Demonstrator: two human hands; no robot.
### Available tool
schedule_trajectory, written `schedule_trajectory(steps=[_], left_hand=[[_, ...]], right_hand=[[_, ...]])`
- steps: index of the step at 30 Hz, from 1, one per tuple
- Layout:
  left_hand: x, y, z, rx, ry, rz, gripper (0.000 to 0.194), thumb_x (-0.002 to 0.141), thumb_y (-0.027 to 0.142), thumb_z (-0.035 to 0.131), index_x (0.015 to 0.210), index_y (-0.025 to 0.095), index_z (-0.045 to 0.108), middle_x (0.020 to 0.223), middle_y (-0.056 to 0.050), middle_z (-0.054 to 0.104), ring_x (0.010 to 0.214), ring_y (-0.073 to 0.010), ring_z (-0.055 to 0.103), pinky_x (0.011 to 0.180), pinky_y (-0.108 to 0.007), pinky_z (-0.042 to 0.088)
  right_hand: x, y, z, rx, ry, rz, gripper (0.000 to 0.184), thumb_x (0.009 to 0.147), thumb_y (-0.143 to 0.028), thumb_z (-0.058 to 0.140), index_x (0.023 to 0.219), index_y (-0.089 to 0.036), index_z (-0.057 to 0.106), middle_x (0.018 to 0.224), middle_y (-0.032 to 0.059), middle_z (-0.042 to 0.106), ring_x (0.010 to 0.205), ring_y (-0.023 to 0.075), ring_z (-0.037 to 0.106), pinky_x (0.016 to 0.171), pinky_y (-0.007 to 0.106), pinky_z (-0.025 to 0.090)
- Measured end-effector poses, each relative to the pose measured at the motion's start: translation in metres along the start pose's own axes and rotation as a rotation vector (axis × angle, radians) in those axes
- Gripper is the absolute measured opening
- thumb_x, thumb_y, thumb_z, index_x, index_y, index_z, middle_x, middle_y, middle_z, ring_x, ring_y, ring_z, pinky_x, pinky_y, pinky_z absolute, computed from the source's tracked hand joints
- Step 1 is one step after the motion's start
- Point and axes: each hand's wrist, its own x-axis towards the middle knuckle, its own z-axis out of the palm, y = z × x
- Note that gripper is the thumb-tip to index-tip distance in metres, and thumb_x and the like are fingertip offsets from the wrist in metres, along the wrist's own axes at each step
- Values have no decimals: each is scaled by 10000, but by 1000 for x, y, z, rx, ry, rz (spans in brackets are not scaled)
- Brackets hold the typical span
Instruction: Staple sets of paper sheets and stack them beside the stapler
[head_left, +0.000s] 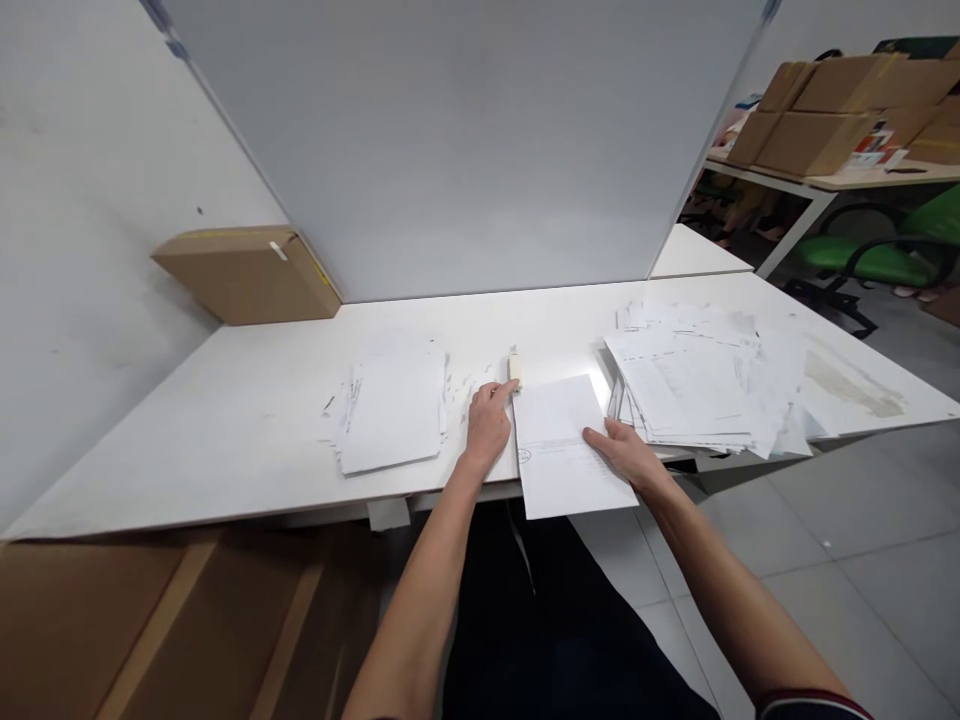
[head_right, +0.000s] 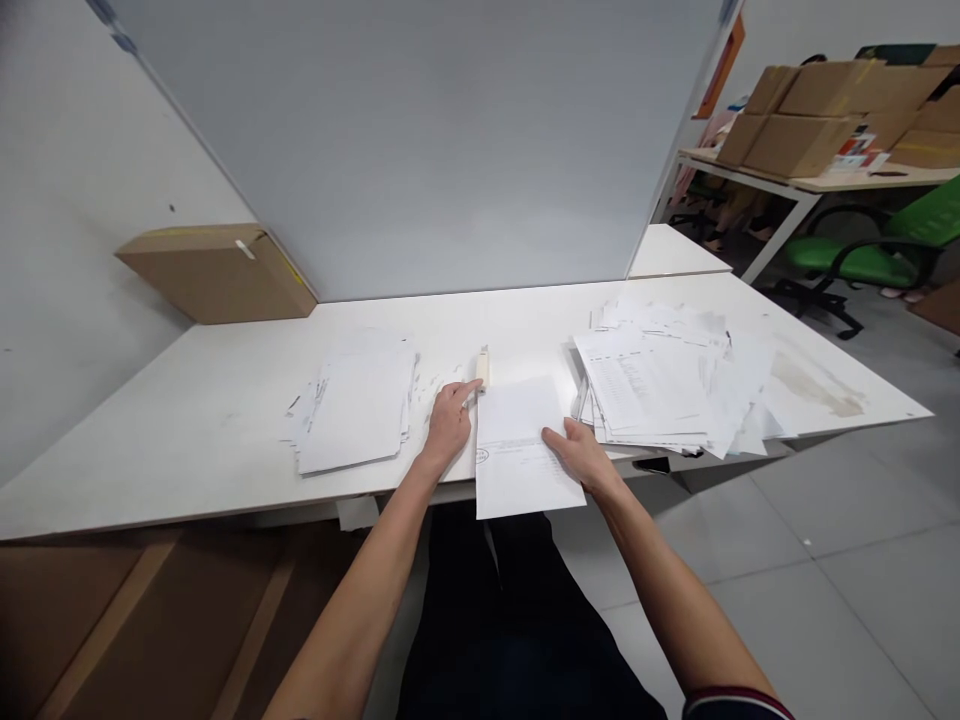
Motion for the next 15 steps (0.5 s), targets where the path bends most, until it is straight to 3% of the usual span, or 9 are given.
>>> schedule_trajectory(steps=[11,15], left_hand=[[-2,-3,4,-77,55,-2,510,762,34,378,1099,290,663,995,-89,547,952,-251,485,891,-416,395],[0,-2,3,-67,42,23,549,750,25,385,1158,300,629,977,-85,574,930,-245,496,897,-408,395]], right_hand=[[6,5,3,-98,47,-43,329,760,-399,577,962,-141,611,930,87,710,898,261,657,746,337,514],[-11,-12,-8,-56,182,-108,359,749,-388,606,1020,-154,616,947,88,706,898,255,652,768,336,507]])
